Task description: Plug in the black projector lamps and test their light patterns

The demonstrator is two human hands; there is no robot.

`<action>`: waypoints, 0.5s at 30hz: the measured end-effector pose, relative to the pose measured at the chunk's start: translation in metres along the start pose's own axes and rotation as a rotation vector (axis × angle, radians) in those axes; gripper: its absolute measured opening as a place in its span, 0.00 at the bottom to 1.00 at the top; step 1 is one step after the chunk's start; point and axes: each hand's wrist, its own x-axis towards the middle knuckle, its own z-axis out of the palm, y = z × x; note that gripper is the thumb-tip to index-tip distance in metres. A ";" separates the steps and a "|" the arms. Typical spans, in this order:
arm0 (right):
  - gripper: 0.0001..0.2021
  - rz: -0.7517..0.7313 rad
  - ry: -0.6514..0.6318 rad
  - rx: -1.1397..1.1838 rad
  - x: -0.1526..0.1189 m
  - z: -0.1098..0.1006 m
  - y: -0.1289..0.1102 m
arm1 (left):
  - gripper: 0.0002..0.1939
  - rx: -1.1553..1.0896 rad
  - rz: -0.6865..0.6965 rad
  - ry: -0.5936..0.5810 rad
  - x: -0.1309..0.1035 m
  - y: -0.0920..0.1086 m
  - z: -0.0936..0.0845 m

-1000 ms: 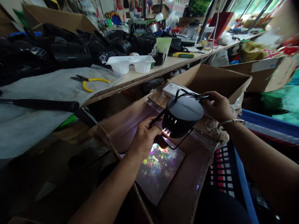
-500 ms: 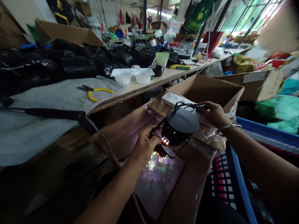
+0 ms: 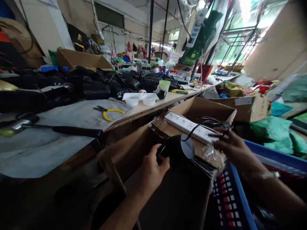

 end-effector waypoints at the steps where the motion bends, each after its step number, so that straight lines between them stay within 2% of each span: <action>1: 0.24 0.105 -0.124 0.162 -0.026 0.001 -0.006 | 0.23 0.071 0.007 -0.011 -0.006 0.003 0.001; 2: 0.30 0.211 -0.276 0.288 -0.052 0.005 -0.012 | 0.24 0.159 0.040 -0.033 -0.013 0.006 0.004; 3: 0.38 0.268 -0.327 0.379 -0.076 0.010 -0.018 | 0.25 0.257 0.116 -0.065 -0.021 0.009 0.008; 4: 0.44 0.309 -0.325 0.472 -0.097 0.015 -0.023 | 0.25 0.361 0.234 -0.096 -0.030 0.011 0.013; 6: 0.51 0.356 -0.228 0.609 -0.130 0.026 -0.031 | 0.24 0.561 0.534 -0.100 -0.048 0.013 0.026; 7: 0.52 0.376 -0.175 0.641 -0.142 0.029 -0.034 | 0.24 0.639 0.676 -0.073 -0.056 0.014 0.033; 9: 0.47 0.452 -0.088 0.623 -0.162 0.031 -0.036 | 0.25 0.719 0.874 0.031 -0.071 0.015 0.044; 12: 0.40 0.598 -0.023 0.597 -0.187 0.026 -0.035 | 0.22 0.636 1.013 0.180 -0.087 0.021 0.052; 14: 0.38 0.621 -0.042 0.675 -0.201 0.021 -0.033 | 0.21 0.551 0.993 0.232 -0.094 0.029 0.050; 15: 0.37 0.613 -0.065 0.731 -0.206 0.018 -0.033 | 0.22 0.522 0.939 0.224 -0.097 0.033 0.048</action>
